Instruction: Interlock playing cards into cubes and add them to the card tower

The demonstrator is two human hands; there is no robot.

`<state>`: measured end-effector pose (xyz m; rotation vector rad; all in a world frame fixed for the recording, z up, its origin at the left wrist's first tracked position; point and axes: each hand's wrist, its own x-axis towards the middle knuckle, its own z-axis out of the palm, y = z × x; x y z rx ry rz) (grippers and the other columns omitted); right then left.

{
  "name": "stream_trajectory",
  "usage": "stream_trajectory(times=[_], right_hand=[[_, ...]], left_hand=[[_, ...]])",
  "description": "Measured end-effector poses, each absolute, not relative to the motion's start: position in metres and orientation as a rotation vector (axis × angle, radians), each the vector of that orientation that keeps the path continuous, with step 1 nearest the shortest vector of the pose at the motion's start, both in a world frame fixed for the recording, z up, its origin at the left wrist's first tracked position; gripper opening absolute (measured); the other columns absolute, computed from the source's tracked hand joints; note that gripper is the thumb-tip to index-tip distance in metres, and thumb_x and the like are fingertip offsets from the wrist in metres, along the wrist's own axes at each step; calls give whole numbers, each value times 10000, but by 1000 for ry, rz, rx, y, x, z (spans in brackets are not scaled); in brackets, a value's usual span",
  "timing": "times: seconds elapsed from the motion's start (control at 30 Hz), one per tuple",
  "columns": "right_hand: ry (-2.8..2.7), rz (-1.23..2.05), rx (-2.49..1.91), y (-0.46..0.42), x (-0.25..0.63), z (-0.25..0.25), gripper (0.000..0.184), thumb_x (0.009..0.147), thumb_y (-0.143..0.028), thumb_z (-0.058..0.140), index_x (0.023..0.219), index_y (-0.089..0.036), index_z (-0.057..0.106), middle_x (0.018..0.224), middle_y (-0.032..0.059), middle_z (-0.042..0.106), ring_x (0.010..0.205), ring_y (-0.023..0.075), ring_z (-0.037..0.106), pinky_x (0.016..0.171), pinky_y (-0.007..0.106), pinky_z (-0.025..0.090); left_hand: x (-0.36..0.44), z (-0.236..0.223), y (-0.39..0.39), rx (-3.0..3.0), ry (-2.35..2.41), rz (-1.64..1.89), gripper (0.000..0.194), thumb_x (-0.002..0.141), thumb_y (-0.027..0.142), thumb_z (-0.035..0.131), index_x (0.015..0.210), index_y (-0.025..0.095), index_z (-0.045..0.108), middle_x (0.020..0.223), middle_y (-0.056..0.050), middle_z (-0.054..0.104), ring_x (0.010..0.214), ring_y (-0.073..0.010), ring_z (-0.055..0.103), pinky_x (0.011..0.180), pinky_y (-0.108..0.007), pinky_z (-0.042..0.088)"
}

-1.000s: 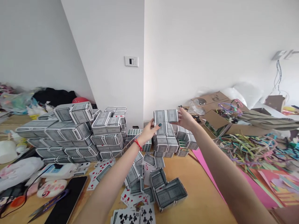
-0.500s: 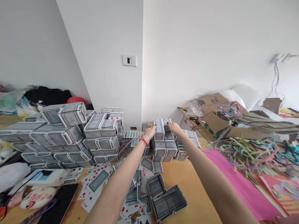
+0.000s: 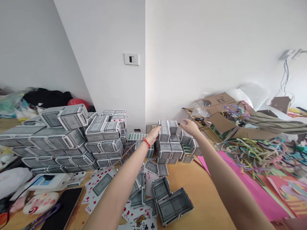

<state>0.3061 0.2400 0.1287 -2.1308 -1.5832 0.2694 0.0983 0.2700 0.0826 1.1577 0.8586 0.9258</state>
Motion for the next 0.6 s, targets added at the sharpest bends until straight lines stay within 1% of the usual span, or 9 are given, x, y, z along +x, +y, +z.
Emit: stream_trajectory(times=[0.07,0.1,0.17,0.27,0.33,0.4,0.47,0.6], right_hand=[[-1686,262,-2208,229,325,130,679,634,-303,622,1265,-158,416,1279,127,472,1132,254,466,886,304,371],[-1702,274,-2237,224,333,129,733,579,-258,657,1265,-161,419,1259,132,489,1108,264,484,877,317,378],[-1723,301,-2285,216,344,124,753,523,-197,670,1243,-157,452,1180,131,550,1033,268,535,836,322,404],[-1734,334,-2325,210,349,118,673,508,-168,645,1171,-172,532,1050,99,623,921,252,588,752,300,438],[-1737,330,-2336,209,349,121,603,506,-183,636,1106,-199,582,1015,73,636,903,242,593,731,290,444],[-1718,300,-2340,210,350,128,564,510,-218,637,1073,-216,604,1027,63,631,930,246,581,747,297,440],[-1679,261,-2345,209,349,136,566,529,-275,635,1091,-218,593,1060,69,617,959,256,566,764,313,435],[-1617,273,-2322,203,335,145,544,572,-400,612,1090,-234,590,1045,69,620,891,253,589,700,318,457]], left_hand=[[93,86,266,1074,821,892,358,809,431,404,846,153,628,702,-58,663,678,-164,588,680,-280,432],[90,88,264,1033,808,878,370,814,451,386,848,165,617,684,-49,651,644,-155,576,649,-271,429],[84,89,261,937,776,846,381,809,496,378,846,185,594,658,-31,621,599,-141,550,601,-256,416],[76,87,256,857,759,816,384,796,534,386,839,198,566,615,-4,566,561,-129,515,562,-243,393],[72,85,253,834,762,799,381,786,546,400,832,199,552,607,8,541,555,-125,502,552,-238,382],[69,84,250,817,765,775,380,770,555,423,823,199,545,635,8,544,573,-125,504,555,-237,375],[67,84,248,799,764,742,380,756,561,441,812,199,543,681,2,558,602,-128,512,564,-237,374],[65,86,243,793,769,704,368,752,557,447,805,208,553,705,3,559,622,-132,509,576,-244,375]])
